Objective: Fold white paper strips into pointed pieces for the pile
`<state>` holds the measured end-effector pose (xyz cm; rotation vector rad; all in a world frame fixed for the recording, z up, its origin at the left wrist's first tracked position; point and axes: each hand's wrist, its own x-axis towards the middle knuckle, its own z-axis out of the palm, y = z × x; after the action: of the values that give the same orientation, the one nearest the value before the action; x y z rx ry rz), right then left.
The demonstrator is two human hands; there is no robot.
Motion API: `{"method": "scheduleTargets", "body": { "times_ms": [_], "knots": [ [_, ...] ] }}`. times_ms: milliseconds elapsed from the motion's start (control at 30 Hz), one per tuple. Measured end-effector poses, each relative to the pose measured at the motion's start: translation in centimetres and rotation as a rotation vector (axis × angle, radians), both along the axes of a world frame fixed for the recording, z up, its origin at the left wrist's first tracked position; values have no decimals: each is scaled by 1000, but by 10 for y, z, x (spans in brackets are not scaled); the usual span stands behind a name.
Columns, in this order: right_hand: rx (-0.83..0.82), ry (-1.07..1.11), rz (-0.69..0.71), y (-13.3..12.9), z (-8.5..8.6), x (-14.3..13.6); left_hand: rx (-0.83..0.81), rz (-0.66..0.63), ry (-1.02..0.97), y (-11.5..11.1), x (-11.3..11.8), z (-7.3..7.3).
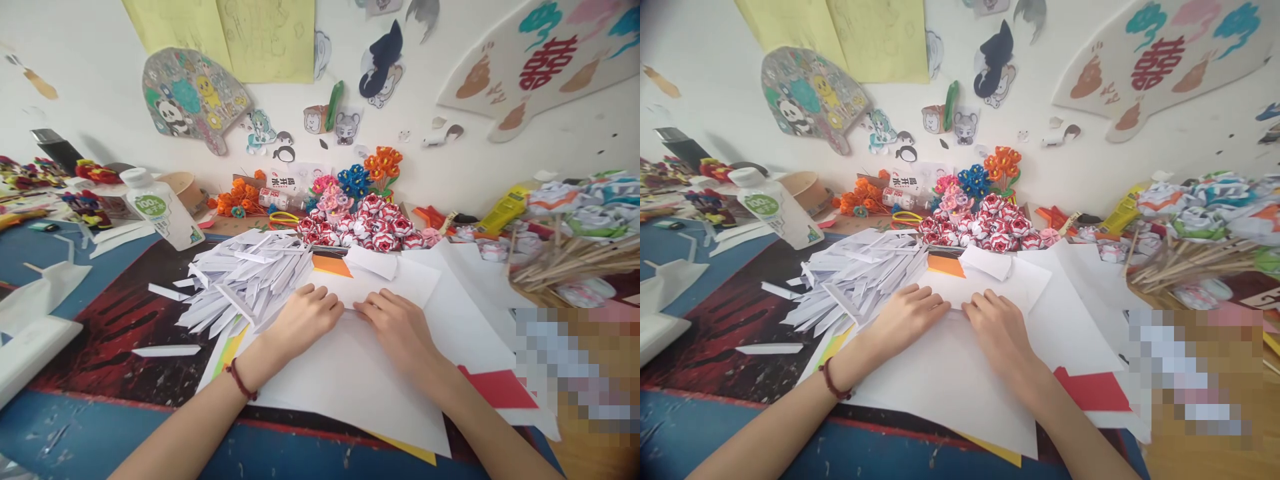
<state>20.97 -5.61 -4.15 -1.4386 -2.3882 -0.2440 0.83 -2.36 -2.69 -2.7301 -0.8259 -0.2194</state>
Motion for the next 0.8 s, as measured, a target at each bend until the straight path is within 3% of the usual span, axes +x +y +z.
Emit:
{"method": "scheduleTargets", "body": {
  "times_ms": [300,467,800],
  "knots": [
    [72,-114,32,-2,2,-3,27,-62,28,-2,-1,1],
    [41,-123,29,-3,3,-3,-112,-6,-63,3,-6,5],
    [-220,199,-58,6,9,8,-198,110,-200,15,-10,-1]
  ]
}}
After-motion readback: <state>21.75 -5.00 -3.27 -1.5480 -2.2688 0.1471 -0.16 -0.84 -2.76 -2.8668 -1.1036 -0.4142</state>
